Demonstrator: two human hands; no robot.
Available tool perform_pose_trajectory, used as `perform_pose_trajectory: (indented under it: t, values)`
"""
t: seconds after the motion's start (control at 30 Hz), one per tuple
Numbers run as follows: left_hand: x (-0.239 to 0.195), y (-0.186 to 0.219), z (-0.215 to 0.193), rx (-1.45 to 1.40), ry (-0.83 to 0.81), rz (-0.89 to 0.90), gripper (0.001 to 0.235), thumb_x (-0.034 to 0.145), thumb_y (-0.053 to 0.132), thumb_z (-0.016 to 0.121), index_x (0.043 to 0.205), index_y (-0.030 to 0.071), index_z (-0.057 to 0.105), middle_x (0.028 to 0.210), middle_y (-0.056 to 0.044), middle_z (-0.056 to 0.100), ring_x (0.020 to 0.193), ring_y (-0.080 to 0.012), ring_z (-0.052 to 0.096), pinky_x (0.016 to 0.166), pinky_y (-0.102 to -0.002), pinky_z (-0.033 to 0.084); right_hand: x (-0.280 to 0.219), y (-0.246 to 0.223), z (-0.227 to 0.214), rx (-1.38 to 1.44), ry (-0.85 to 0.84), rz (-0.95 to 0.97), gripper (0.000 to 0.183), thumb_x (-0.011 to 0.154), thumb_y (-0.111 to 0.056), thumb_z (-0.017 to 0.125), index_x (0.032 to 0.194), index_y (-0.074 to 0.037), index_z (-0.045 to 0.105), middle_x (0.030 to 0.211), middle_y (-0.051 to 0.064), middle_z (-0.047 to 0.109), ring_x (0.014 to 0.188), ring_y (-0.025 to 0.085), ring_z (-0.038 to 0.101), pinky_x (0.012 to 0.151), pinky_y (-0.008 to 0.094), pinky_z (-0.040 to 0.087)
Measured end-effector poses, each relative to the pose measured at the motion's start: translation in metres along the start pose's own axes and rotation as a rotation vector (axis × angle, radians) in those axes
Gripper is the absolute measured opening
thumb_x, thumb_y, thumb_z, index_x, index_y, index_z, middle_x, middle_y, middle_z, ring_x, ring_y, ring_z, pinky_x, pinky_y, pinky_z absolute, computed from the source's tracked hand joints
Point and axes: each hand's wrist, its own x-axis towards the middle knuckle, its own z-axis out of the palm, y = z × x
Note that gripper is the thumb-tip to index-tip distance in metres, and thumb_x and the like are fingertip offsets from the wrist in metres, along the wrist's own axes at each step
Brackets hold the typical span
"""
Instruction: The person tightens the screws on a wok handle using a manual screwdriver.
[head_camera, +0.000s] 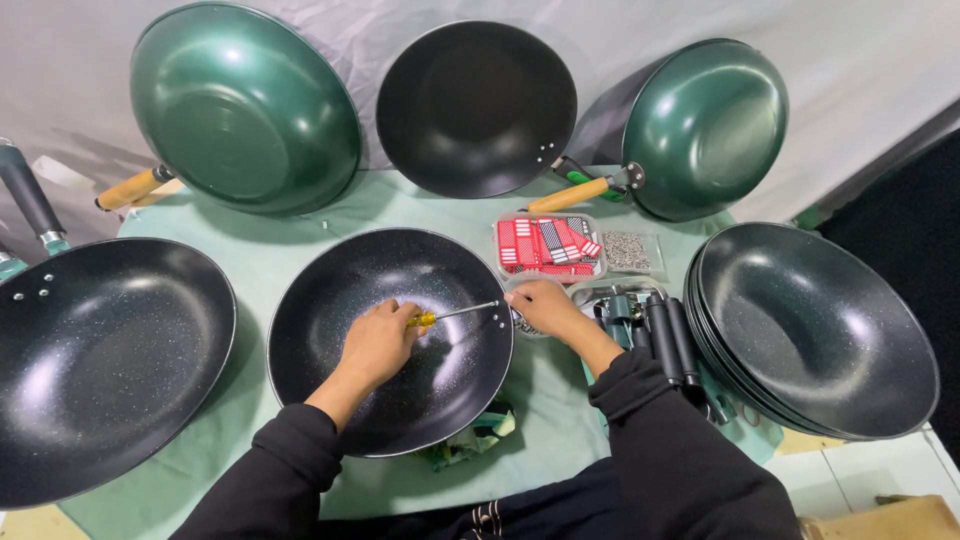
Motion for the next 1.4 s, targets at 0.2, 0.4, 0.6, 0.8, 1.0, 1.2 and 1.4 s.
perform_pose_trajectory:
  t: [0.2, 0.4, 0.6, 0.8, 1.0, 1.2, 1.4]
  values:
    - [-0.001, 0.006, -0.006, 0.062, 0.06, 0.017, 0.025, 0.097, 0.038, 0.064, 0.119, 0.025, 0.066, 0.102, -0.008, 0.067, 0.103, -0.0313, 0.071, 0.086, -0.043, 0.057, 0.001, 0.002, 0.001, 0.011, 0.003, 0.007, 0.03, 0.094, -0.037, 0.062, 0.097, -0.014, 0.08, 0.095, 0.015, 0.077, 0.105, 0.037, 0.069, 0.091, 0.046, 0.053]
    - [-0.004, 0.012, -0.009, 0.161, 0.237, 0.072, 0.034, 0.087, 0.037, 0.077, 0.117, 0.024, 0.07, 0.099, -0.004, 0.064, 0.1, -0.0258, 0.069, 0.083, -0.04, 0.055, 0.005, 0.01, 0.006, 0.01, 0.015, 0.021, 0.028, 0.093, -0.038, 0.063, 0.095, -0.016, 0.08, 0.096, 0.013, 0.077, 0.105, 0.036, 0.069, 0.09, 0.045, 0.053]
    - [-0.003, 0.011, -0.003, 0.077, 0.239, 0.062, 0.035, 0.083, 0.032, 0.08, 0.113, 0.015, 0.072, 0.098, -0.007, 0.061, 0.097, -0.0301, 0.069, 0.078, -0.043, 0.058, 0.006, 0.01, 0.01, -0.01, 0.03, 0.036, 0.028, 0.093, -0.04, 0.063, 0.094, -0.019, 0.08, 0.097, 0.011, 0.077, 0.106, 0.034, 0.07, 0.091, 0.044, 0.054]
    - [-0.004, 0.013, -0.016, 0.006, 0.123, 0.032, 0.037, 0.093, 0.035, 0.068, 0.118, 0.008, 0.071, 0.11, -0.011, 0.062, 0.104, -0.0303, 0.069, 0.084, -0.041, 0.057, 0.003, 0.006, 0.005, -0.018, 0.026, 0.023, 0.028, 0.093, -0.037, 0.062, 0.089, -0.015, 0.079, 0.093, 0.014, 0.076, 0.103, 0.038, 0.069, 0.089, 0.046, 0.053]
    - [-0.003, 0.009, -0.007, 0.097, 0.193, 0.066, 0.034, 0.093, 0.036, 0.069, 0.112, 0.007, 0.073, 0.107, -0.01, 0.065, 0.109, -0.0285, 0.067, 0.087, -0.037, 0.057, 0.0, 0.002, 0.003, -0.006, 0.025, 0.029, 0.028, 0.093, -0.037, 0.062, 0.092, -0.015, 0.08, 0.095, 0.014, 0.077, 0.104, 0.037, 0.069, 0.09, 0.046, 0.053]
    - [-0.007, 0.013, -0.009, 0.124, 0.284, 0.032, 0.034, 0.085, 0.033, 0.078, 0.112, 0.014, 0.07, 0.103, -0.007, 0.068, 0.102, -0.0276, 0.069, 0.08, -0.041, 0.058, 0.001, 0.0, 0.005, 0.011, 0.042, 0.027, 0.027, 0.093, -0.037, 0.063, 0.089, -0.016, 0.08, 0.092, 0.014, 0.076, 0.103, 0.037, 0.069, 0.089, 0.046, 0.053]
    - [-0.002, 0.011, -0.012, 0.088, 0.228, 0.065, 0.031, 0.087, 0.033, 0.076, 0.11, 0.014, 0.065, 0.102, -0.007, 0.07, 0.105, -0.0277, 0.071, 0.081, -0.038, 0.059, 0.001, 0.002, 0.004, 0.016, 0.036, 0.013, 0.028, 0.093, -0.036, 0.063, 0.087, -0.013, 0.078, 0.092, 0.015, 0.076, 0.102, 0.039, 0.069, 0.088, 0.047, 0.053]
